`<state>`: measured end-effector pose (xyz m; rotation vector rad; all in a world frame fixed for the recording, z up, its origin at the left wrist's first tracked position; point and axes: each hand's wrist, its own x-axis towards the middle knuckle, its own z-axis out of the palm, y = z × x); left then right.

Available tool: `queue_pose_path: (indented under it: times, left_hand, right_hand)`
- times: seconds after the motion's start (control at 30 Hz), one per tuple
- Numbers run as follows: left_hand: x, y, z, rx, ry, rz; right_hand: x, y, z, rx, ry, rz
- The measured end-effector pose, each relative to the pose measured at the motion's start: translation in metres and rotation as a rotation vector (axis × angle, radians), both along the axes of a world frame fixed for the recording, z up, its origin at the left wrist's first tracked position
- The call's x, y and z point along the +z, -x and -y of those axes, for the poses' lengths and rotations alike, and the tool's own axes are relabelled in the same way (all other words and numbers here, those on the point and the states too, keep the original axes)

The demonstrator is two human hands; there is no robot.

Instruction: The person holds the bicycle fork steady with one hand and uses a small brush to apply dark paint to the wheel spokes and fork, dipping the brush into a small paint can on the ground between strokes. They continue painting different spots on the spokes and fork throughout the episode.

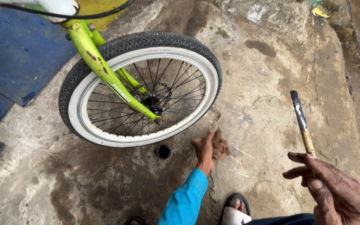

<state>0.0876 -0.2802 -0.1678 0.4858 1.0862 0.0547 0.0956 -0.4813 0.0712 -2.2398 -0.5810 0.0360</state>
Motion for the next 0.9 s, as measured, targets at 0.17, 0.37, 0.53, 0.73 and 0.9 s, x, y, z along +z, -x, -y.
queue_pose_path:
  times: [0.17,0.37,0.53,0.73,0.9]
  left_hand:
    - [-0.012,0.029,0.020,-0.419,-1.106,-0.085]
    - [-0.038,0.040,0.016,-0.699,-1.451,-0.195]
    - [-0.043,0.032,0.003,-0.811,-1.482,-0.198]
    - [-0.037,0.021,-0.010,-0.106,-0.435,0.291]
    - [-0.019,-0.002,-0.014,0.121,-0.754,0.205]
  right_hand:
    - [0.003,0.004,-0.002,-0.009,-0.030,-0.027]
    - [0.000,0.001,-0.003,0.017,-0.034,-0.018]
    - [-0.006,-0.003,-0.001,0.117,-0.160,-0.024]
    - [-0.003,-0.008,0.000,0.117,-0.126,-0.019]
    - [-0.003,0.002,-0.005,0.016,-0.090,-0.026]
